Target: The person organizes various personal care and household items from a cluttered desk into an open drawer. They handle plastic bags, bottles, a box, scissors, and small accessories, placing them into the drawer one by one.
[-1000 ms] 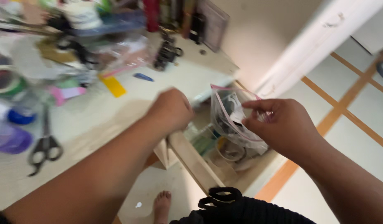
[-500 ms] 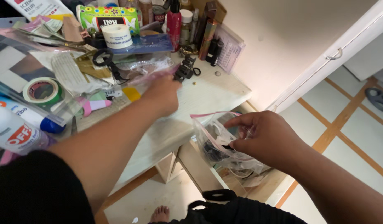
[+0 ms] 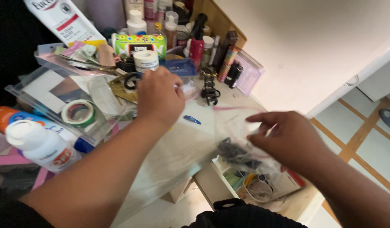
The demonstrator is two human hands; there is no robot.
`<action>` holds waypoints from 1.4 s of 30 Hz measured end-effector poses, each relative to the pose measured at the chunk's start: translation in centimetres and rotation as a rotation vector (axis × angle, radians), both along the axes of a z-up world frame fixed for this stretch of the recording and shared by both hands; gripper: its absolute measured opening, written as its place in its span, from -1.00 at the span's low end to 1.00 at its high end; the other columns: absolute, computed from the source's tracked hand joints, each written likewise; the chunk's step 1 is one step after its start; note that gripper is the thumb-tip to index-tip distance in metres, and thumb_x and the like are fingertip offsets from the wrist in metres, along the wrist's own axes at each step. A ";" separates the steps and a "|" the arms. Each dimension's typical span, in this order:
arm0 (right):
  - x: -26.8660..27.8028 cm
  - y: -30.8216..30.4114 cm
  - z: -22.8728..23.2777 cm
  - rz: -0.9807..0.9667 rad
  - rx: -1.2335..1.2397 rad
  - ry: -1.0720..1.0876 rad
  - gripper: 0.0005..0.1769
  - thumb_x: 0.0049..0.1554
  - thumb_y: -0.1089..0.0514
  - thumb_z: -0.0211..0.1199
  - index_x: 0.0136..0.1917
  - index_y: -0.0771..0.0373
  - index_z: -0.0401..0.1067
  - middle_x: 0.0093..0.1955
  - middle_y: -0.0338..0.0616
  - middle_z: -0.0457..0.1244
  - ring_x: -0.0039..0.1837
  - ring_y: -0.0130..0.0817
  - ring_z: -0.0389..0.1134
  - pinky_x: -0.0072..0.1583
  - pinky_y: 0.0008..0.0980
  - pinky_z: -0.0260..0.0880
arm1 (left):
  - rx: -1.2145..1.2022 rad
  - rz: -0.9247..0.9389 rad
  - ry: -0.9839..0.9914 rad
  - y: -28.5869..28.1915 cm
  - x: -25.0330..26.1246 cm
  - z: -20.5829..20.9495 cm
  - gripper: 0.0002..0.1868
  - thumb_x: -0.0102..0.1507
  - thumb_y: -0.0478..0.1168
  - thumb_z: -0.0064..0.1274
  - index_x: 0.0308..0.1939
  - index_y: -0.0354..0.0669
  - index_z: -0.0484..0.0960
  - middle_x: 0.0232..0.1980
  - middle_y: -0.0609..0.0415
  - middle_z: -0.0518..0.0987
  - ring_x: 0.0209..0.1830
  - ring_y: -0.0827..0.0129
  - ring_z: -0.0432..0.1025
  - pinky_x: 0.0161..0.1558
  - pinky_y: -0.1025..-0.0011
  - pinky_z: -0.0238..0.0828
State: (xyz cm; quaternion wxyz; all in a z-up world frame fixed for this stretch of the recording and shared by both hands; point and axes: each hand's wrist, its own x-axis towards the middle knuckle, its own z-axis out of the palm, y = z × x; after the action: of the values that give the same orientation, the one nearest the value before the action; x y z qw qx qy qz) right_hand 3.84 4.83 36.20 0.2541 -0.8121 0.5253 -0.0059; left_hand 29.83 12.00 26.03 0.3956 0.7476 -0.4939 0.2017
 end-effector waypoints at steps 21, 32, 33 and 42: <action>4.9 0.6 -0.1 0.163 -0.153 -0.178 -0.41 -0.13 -0.02 0.53 0.22 -0.10 0.61 -0.32 -0.28 0.27 -0.30 -0.40 0.36 -0.18 -0.30 0.38 | -0.001 0.038 -0.168 -3.7 8.2 3.4 -0.89 0.25 -0.21 0.16 -0.26 -0.11 0.76 0.33 -0.20 0.46 0.38 -0.14 0.24 0.36 -0.16 0.00; 2.7 -1.6 -1.0 -0.135 0.060 -0.336 -0.59 0.06 0.12 0.44 0.21 -0.02 0.62 -0.34 -0.32 0.20 -0.28 -0.47 0.19 -0.19 -0.38 0.22 | -0.422 -0.385 0.746 -5.0 8.4 5.1 -0.86 0.37 -0.28 0.14 -0.10 -0.25 0.76 -0.28 0.16 0.71 -0.36 0.55 0.46 -0.24 0.44 0.47; 2.6 -1.5 -1.1 -0.123 0.085 -0.375 -0.59 0.05 0.12 0.44 0.20 0.00 0.62 -0.34 -0.31 0.20 -0.26 -0.49 0.20 -0.17 -0.41 0.24 | -0.449 -0.448 0.928 -5.1 8.4 5.0 -0.87 0.36 -0.31 0.12 -0.11 -0.28 0.74 -0.25 0.13 0.71 -0.34 0.50 0.49 -0.24 0.42 0.49; 1.5 -1.9 -1.0 -0.175 0.081 -0.353 -0.70 0.10 0.10 0.40 0.10 0.17 0.66 -0.27 -0.27 0.35 -0.19 -0.46 0.29 -0.11 -0.42 0.31 | -0.352 -0.759 1.489 -4.3 5.3 5.8 -0.71 0.19 -0.55 0.07 -0.03 -0.29 0.58 -0.08 -0.07 0.68 -0.13 0.24 0.63 -0.01 0.10 0.69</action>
State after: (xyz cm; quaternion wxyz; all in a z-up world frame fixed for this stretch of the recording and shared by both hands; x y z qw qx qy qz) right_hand 5.32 2.89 35.20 0.3732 -0.7387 0.5411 -0.1490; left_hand 35.14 7.74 31.81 0.7684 0.3967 -0.2836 -0.4145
